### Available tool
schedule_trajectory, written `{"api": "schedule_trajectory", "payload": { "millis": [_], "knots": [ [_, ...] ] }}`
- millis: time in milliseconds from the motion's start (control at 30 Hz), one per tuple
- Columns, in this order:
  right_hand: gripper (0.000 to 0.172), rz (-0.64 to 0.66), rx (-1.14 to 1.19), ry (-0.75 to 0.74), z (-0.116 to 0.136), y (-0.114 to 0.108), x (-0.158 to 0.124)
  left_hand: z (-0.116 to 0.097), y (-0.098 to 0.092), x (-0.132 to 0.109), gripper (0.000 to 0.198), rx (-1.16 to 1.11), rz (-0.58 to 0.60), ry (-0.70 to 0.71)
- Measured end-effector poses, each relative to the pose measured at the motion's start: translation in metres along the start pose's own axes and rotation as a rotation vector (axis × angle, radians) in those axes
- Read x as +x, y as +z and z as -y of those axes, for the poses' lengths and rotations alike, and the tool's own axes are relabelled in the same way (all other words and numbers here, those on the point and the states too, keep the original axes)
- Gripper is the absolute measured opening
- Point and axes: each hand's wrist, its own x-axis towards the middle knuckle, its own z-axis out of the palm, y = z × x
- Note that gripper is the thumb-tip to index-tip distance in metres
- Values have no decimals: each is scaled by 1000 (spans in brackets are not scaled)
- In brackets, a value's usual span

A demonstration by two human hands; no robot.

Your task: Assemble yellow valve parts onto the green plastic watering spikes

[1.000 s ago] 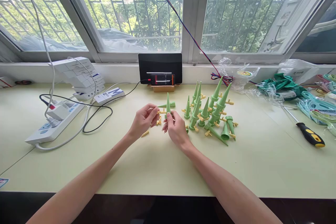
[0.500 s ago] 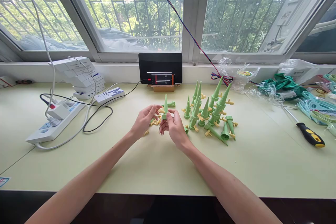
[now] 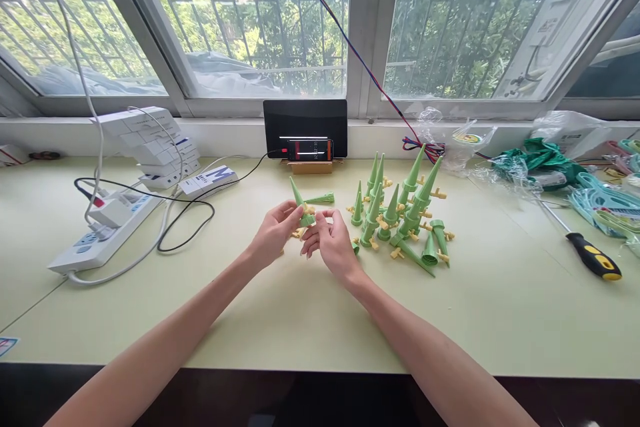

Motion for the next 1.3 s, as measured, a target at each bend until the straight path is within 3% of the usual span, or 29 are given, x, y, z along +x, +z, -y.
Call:
{"api": "schedule_trajectory", "payload": {
  "millis": [167, 467, 1300],
  "knots": [
    [40, -145, -245, -189, 2, -2, -4, -1, 0, 2, 34, 66, -100, 91],
    [31, -132, -392, -304, 2, -8, -2, 3, -1, 2, 30, 158, -79, 132],
    [47, -49, -522, -173, 2, -11, -2, 7, 2, -1, 22, 208, 50, 179]
  ]
}}
